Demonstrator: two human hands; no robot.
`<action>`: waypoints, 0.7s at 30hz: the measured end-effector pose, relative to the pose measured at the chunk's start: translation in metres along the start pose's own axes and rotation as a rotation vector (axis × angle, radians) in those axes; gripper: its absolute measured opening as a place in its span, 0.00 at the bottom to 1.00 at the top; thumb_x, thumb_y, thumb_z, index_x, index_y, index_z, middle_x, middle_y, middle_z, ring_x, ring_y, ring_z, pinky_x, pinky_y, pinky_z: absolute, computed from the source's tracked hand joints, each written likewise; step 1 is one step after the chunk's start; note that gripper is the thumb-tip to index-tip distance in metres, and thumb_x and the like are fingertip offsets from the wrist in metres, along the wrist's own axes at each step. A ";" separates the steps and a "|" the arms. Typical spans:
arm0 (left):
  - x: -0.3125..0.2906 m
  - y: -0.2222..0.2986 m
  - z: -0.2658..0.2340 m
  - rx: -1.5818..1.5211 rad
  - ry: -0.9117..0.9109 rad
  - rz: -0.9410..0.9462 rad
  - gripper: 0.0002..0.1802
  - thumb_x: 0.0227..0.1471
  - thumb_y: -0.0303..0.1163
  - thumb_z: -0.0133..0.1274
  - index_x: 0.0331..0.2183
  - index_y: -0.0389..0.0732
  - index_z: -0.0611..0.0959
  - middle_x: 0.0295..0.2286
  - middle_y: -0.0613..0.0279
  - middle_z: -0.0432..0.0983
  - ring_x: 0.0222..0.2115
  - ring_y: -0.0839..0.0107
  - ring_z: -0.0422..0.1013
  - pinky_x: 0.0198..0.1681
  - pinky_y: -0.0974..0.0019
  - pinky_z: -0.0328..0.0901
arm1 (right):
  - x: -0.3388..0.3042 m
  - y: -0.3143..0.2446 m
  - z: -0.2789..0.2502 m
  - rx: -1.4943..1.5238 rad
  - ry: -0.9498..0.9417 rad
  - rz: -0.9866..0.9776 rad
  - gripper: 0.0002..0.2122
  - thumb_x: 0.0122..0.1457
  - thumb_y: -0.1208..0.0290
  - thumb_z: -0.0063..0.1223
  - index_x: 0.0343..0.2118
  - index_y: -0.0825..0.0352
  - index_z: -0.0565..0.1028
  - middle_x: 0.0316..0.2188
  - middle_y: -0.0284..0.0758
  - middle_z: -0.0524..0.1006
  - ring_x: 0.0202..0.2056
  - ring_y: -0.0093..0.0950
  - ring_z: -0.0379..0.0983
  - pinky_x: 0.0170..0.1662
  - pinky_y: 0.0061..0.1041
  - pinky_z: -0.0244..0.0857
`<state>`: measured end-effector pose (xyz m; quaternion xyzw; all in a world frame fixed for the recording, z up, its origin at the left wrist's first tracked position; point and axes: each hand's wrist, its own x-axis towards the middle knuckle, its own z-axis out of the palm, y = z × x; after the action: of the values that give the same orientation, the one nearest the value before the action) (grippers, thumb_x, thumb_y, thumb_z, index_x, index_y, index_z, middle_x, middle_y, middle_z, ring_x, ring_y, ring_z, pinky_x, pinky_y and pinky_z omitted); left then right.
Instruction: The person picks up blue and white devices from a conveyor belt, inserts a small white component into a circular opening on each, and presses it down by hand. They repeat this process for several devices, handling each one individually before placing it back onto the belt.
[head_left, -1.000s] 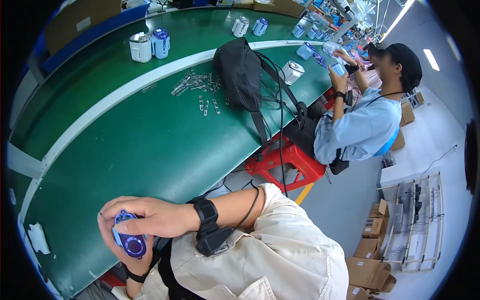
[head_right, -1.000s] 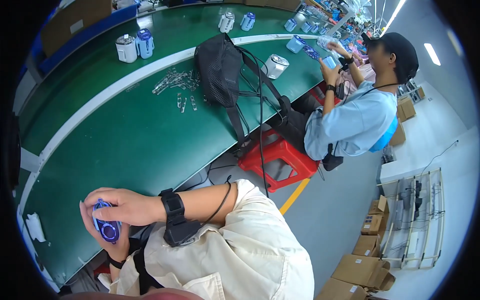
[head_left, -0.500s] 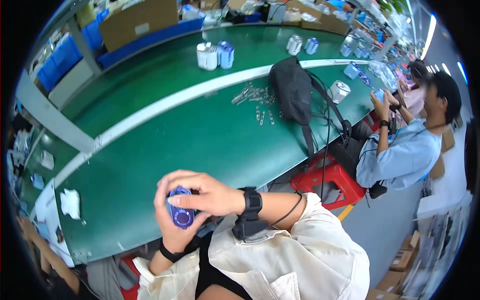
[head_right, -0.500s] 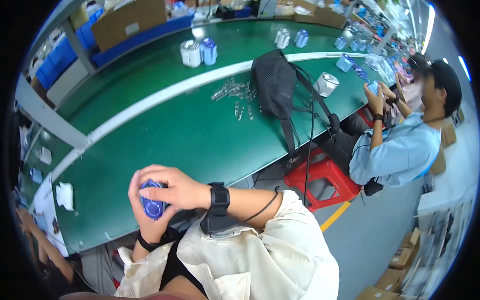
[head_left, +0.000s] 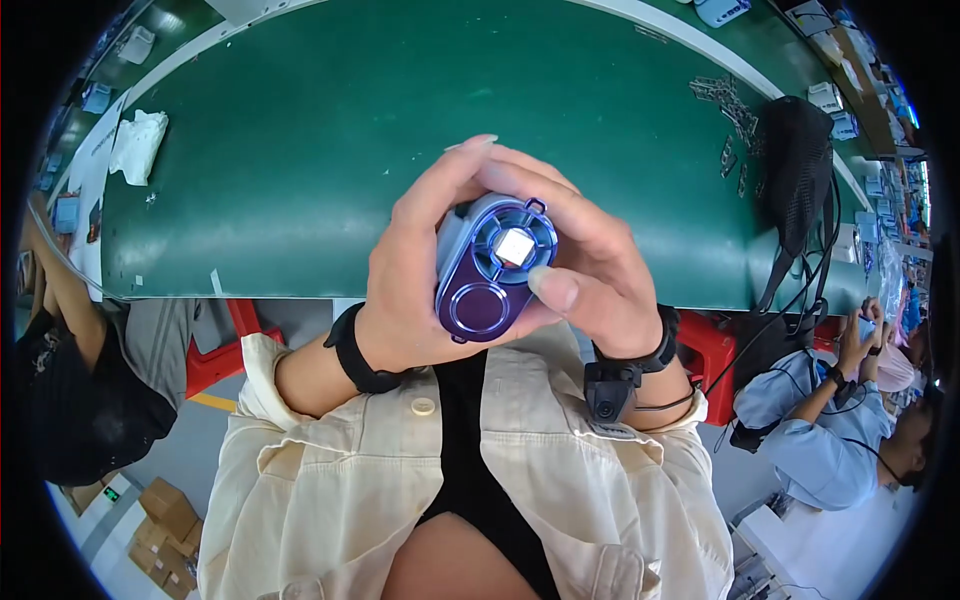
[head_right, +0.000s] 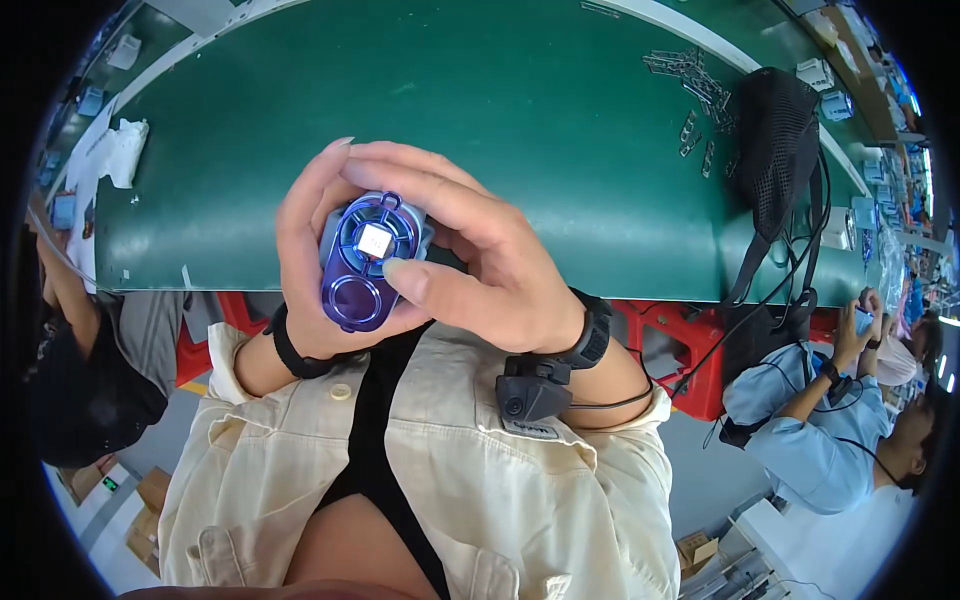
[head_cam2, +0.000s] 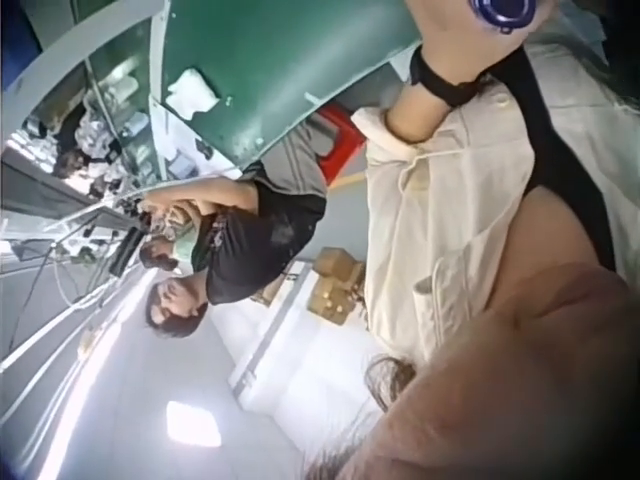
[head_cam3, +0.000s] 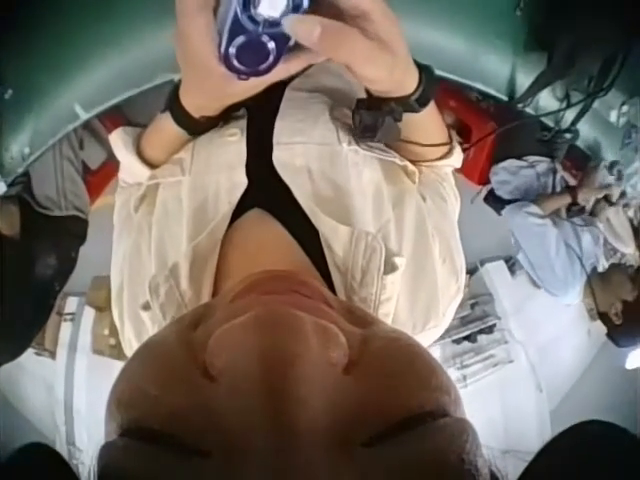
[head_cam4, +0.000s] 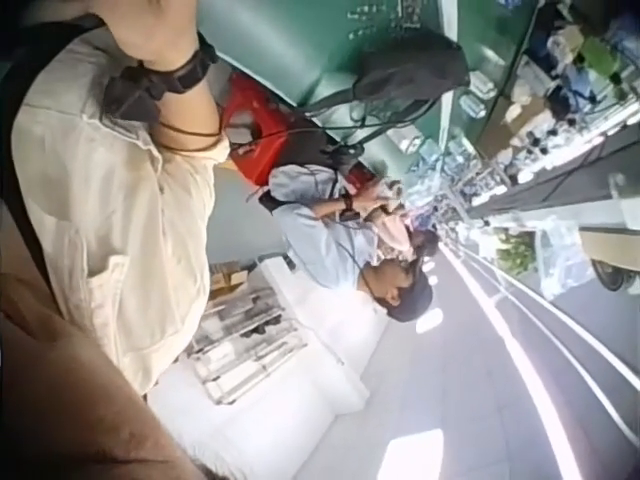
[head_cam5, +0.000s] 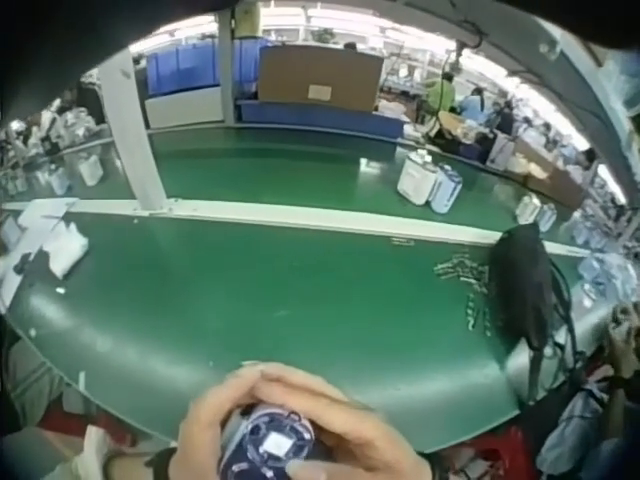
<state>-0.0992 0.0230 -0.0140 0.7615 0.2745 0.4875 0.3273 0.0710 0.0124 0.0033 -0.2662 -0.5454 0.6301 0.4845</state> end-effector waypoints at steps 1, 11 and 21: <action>-0.001 0.000 0.000 0.012 0.000 0.006 0.57 0.34 0.32 0.73 0.59 0.33 0.54 0.47 0.44 0.68 0.46 0.61 0.70 0.47 0.63 0.67 | 0.000 0.002 0.001 -0.003 0.004 0.001 0.29 0.56 0.58 0.51 0.56 0.74 0.66 0.60 0.51 0.60 0.60 0.41 0.59 0.62 0.37 0.52; -0.006 -0.006 0.004 0.092 0.050 0.052 0.55 0.35 0.31 0.72 0.59 0.32 0.55 0.45 0.46 0.69 0.43 0.63 0.72 0.45 0.65 0.68 | 0.006 0.007 0.008 -0.098 0.069 -0.104 0.16 0.57 0.74 0.52 0.49 0.72 0.72 0.52 0.44 0.70 0.50 0.32 0.69 0.53 0.30 0.63; -0.015 0.001 -0.004 0.093 0.087 -0.067 0.55 0.32 0.33 0.72 0.58 0.29 0.59 0.49 0.41 0.66 0.47 0.52 0.70 0.50 0.57 0.66 | 0.017 -0.012 -0.001 -0.407 -0.062 -0.096 0.18 0.61 0.65 0.48 0.50 0.73 0.71 0.55 0.46 0.67 0.55 0.38 0.65 0.59 0.34 0.56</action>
<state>-0.1083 0.0120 -0.0206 0.7443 0.3361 0.4959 0.2954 0.0694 0.0272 0.0176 -0.3126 -0.6880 0.4912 0.4331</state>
